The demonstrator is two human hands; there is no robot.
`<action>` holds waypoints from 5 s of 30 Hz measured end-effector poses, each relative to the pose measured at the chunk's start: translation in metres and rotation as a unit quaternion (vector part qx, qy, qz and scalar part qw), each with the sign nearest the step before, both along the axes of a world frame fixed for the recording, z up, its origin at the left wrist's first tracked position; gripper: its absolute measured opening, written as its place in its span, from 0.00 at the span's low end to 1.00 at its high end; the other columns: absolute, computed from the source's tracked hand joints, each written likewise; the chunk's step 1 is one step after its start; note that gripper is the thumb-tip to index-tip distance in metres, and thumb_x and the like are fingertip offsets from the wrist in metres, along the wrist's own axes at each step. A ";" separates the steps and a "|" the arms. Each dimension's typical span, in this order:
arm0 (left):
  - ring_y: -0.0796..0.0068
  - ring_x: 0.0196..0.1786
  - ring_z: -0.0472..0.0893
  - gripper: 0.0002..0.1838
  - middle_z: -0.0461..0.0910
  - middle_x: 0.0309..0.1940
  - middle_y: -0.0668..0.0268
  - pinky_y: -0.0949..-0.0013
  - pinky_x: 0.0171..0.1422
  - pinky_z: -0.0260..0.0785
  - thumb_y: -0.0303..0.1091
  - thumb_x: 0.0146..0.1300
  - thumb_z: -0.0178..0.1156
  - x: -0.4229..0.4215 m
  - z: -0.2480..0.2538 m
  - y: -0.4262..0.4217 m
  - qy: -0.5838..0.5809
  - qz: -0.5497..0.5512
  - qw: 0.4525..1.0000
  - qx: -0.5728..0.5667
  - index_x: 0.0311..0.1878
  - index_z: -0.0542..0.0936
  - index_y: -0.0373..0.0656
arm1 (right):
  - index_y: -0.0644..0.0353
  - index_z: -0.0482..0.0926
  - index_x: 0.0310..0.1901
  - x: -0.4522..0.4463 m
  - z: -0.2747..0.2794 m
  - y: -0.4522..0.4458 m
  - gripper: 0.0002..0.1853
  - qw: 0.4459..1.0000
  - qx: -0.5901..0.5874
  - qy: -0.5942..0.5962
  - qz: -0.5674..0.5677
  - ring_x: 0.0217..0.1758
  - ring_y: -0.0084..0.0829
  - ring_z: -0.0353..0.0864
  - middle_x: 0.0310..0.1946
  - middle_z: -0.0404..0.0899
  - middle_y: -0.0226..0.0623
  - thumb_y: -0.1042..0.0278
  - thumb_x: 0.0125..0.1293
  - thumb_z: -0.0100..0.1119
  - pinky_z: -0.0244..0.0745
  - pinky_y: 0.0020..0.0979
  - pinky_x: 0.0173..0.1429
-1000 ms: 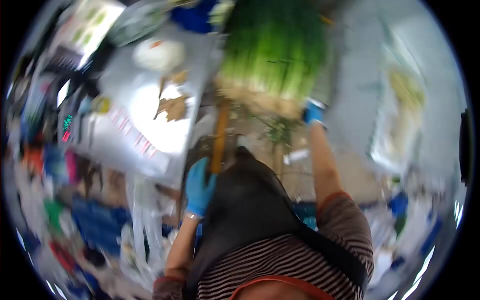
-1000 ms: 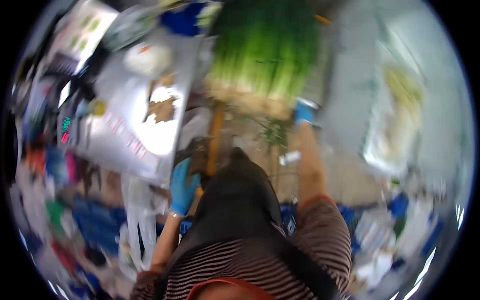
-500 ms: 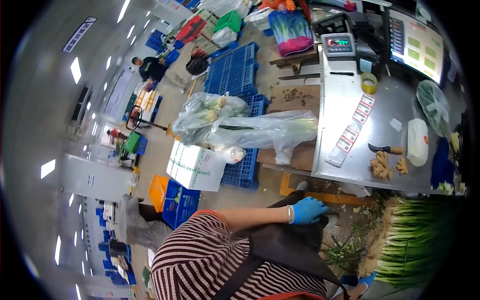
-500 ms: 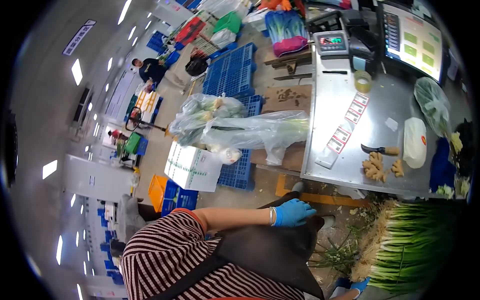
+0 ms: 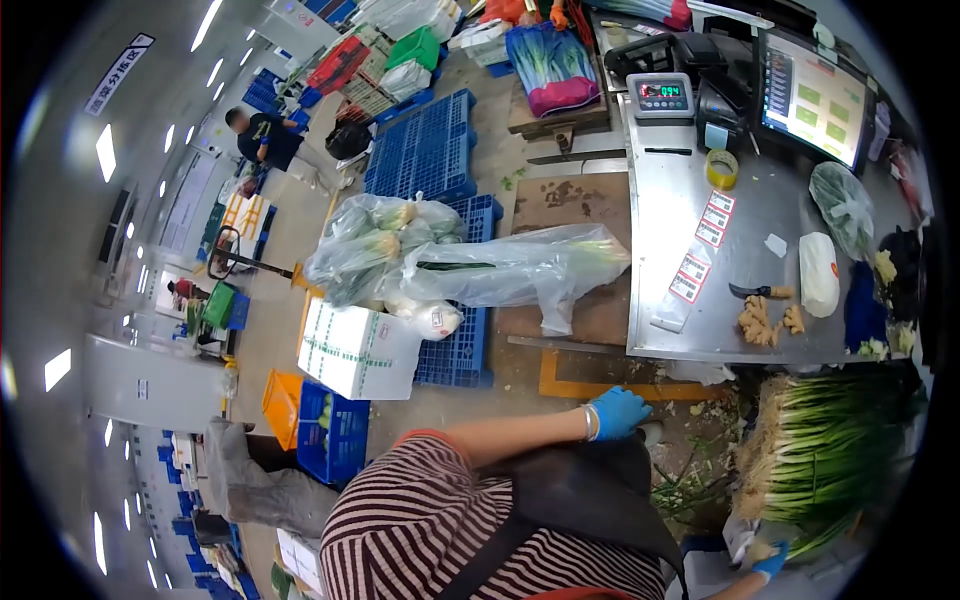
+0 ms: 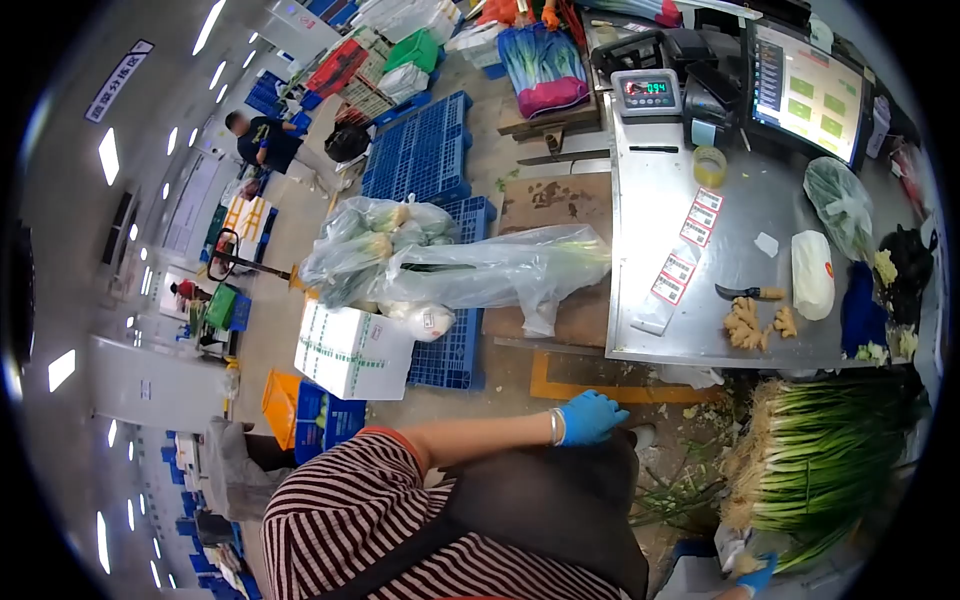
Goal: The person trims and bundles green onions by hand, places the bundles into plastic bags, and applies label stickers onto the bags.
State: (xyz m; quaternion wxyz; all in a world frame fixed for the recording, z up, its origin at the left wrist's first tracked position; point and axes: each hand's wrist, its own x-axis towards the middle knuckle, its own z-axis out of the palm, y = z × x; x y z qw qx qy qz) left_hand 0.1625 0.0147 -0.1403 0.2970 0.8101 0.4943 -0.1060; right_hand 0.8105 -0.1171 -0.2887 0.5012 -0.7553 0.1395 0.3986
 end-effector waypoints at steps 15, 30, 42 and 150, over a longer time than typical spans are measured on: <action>0.51 0.47 0.83 0.14 0.84 0.43 0.55 0.51 0.49 0.73 0.38 0.55 0.61 0.044 -0.047 -0.021 -0.073 -0.182 0.981 -0.004 0.44 0.85 0.46 | 0.59 0.78 0.48 -0.218 0.063 0.026 0.11 0.913 0.392 -0.007 0.113 0.34 0.20 0.67 0.32 0.68 0.25 0.63 0.74 0.49 0.65 0.25 0.39; 0.75 0.57 0.77 0.18 0.80 0.53 0.64 0.71 0.64 0.68 0.41 0.71 0.59 0.281 -0.099 -0.002 -0.228 0.273 0.683 -0.638 0.57 0.79 0.40 | 0.63 0.76 0.62 -0.264 0.043 -0.022 0.25 0.942 0.212 0.204 0.164 0.53 0.25 0.80 0.52 0.82 0.38 0.55 0.70 0.60 0.75 0.26 0.57; 0.70 0.51 0.82 0.24 0.82 0.48 0.61 0.68 0.58 0.74 0.30 0.64 0.64 0.308 -0.094 -0.024 -0.286 0.174 0.639 -0.692 0.62 0.74 0.35 | 0.62 0.83 0.44 -0.241 0.053 -0.052 0.27 0.891 -0.041 -0.047 0.450 0.37 0.46 0.84 0.36 0.85 0.46 0.40 0.66 0.60 0.78 0.40 0.47; 0.48 0.57 0.74 0.43 0.65 0.66 0.45 0.55 0.58 0.69 0.34 0.55 0.65 0.111 0.050 -0.049 -0.173 -0.092 0.964 0.180 0.75 0.60 0.43 | 0.61 0.45 0.77 -0.326 0.159 0.128 0.43 0.756 0.555 0.290 0.191 0.49 0.27 0.72 0.52 0.72 0.32 0.58 0.69 0.58 0.72 0.39 0.60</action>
